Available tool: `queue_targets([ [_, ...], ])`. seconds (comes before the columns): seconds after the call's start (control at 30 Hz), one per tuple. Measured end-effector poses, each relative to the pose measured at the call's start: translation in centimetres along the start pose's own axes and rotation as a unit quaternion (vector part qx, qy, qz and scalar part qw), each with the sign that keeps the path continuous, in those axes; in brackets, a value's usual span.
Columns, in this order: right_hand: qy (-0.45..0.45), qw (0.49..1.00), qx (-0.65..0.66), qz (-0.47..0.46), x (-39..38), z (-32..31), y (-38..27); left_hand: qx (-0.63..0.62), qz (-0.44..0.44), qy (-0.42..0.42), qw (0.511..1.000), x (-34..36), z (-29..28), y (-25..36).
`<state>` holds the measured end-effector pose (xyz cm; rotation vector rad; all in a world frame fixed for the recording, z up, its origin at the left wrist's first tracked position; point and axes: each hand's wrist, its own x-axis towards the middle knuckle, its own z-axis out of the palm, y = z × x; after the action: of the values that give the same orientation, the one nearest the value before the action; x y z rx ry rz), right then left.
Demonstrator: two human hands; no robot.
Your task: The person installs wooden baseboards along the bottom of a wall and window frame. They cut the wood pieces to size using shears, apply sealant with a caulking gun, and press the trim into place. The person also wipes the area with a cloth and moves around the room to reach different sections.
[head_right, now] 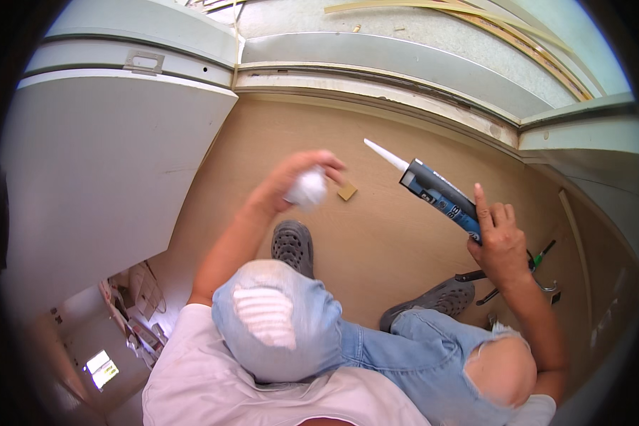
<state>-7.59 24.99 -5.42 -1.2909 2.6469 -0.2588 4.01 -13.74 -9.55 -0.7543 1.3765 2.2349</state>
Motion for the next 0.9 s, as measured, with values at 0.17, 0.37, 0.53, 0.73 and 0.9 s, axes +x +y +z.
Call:
queue_targets([
  [0.17, -0.037, 0.996, -0.078, -0.028, 4.4, -4.8, -5.5, -0.216, 0.066, -0.069, 0.972, 4.7, 8.1, -4.7],
  [0.37, 0.032, 0.984, -0.169, -0.056, 5.8, -8.0, -11.4, -0.294, 0.084, -0.046, 0.951, 4.6, 5.9, -2.9],
  [0.53, -0.064, 0.998, 0.012, -0.016, -6.0, -6.3, -13.0, -0.324, 0.078, -0.044, 0.942, 5.1, -1.0, -1.4],
  [0.73, -0.068, 0.931, 0.208, 0.293, -6.3, -3.4, -9.9, -0.368, 0.051, -0.063, 0.926, 4.7, -6.4, -1.2],
  [0.9, -0.14, 0.815, 0.506, 0.245, 2.5, -1.9, -13.0, -0.383, 0.097, -0.13, 0.909, 5.8, -10.9, -2.0],
])
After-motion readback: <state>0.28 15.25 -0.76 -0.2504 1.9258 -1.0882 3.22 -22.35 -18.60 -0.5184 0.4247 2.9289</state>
